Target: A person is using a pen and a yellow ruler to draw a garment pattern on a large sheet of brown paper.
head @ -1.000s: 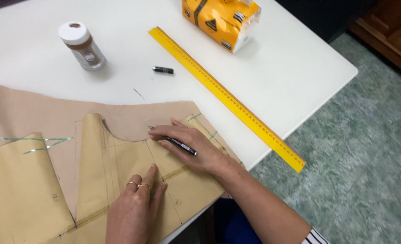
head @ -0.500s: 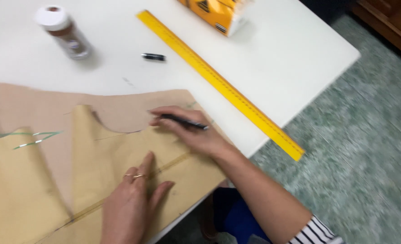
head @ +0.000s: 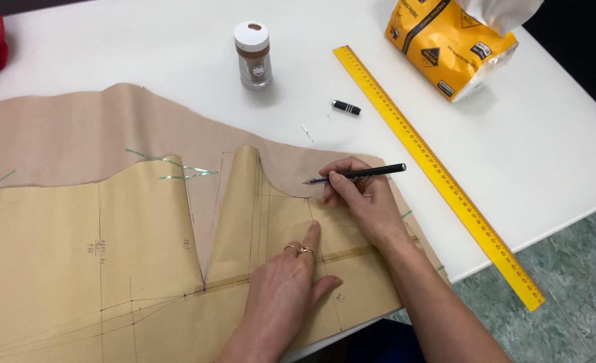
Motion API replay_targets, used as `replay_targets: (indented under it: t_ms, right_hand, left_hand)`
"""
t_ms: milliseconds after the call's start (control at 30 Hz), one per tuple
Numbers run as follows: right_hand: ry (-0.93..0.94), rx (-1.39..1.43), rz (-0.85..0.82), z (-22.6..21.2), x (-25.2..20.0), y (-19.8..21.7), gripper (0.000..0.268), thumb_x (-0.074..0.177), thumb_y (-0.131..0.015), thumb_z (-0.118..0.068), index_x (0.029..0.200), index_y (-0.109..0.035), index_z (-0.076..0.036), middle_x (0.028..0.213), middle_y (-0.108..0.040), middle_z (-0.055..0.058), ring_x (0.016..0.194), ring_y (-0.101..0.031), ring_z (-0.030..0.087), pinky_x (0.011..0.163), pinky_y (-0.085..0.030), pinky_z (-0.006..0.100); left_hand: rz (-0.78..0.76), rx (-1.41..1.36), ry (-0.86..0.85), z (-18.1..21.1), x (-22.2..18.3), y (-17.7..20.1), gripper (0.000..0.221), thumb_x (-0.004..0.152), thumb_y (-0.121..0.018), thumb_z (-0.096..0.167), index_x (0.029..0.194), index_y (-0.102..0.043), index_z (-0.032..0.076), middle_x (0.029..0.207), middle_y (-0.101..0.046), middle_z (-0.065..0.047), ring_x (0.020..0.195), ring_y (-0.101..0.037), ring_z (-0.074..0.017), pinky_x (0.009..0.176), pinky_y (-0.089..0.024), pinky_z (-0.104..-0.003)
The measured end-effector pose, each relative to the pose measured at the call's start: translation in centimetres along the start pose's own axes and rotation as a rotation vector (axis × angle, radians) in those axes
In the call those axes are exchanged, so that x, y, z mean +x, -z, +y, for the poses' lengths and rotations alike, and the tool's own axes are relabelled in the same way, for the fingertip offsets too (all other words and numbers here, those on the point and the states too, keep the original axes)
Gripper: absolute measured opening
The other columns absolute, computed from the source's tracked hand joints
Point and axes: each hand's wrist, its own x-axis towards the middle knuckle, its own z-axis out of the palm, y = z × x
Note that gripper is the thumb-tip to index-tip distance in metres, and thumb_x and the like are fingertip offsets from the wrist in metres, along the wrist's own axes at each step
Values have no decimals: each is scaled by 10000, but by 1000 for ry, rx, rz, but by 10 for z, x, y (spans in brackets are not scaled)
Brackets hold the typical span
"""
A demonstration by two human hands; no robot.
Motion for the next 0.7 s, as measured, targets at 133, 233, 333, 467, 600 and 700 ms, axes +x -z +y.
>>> replay_targets:
  t_ms: [133, 233, 333, 467, 600, 700]
  right_hand:
    - [7, 28, -12, 18, 4, 3, 113, 933, -535, -83, 986, -604, -12, 720, -640, 100, 643, -666, 188, 652, -542, 241]
    - [-67, 27, 20, 21, 3, 4, 84, 916, -552, -78, 948, -607, -23, 721, -646, 121, 679, -719, 236, 679, -574, 252]
    - [-6, 16, -2, 27, 5, 5, 69, 907, -565, -85, 910, -598, -25, 696, -631, 112, 612, -679, 203, 658, -618, 276]
    - [-33, 7, -12, 26, 5, 4, 75, 921, -555, -93, 919, -601, -34, 721, -654, 116, 625, -711, 216, 620, -556, 234]
    - [-23, -1, -17, 27, 6, 3, 76, 921, -543, -78, 923, -596, -24, 724, -648, 120, 604, -668, 175, 665, -617, 267]
    - [-10, 24, -7, 38, 9, 7, 81, 921, -550, -99, 924, -588, -29, 716, -639, 121, 592, -676, 185, 639, -618, 265]
  left_hand:
    - [117, 32, -36, -4, 2, -15, 778, 861, -652, 521, 1449, -331, 125, 940, -649, -87, 675, -684, -307, 416, -521, -451]
    - [222, 54, -22, -9, 5, -30, 629, 916, -569, 426, 1422, -402, 92, 912, -641, -70, 628, -679, -292, 416, -523, -443]
    - [530, 152, -73, -11, 11, -31, 439, 889, -517, 243, 1304, -556, 105, 782, -612, -57, 434, -612, -295, 276, -417, -436]
    - [276, 138, -50, -8, 15, -18, 675, 786, -523, 36, 1439, -399, 151, 791, -566, -72, 452, -609, -294, 300, -439, -441]
    - [317, 251, -58, -10, 14, -21, 739, 735, -556, 45, 1448, -410, 171, 704, -582, -34, 420, -614, -236, 288, -450, -382]
    - [230, 249, -10, -12, 14, -18, 709, 789, -469, 108, 1482, -319, 124, 802, -644, -51, 472, -672, -272, 324, -486, -427]
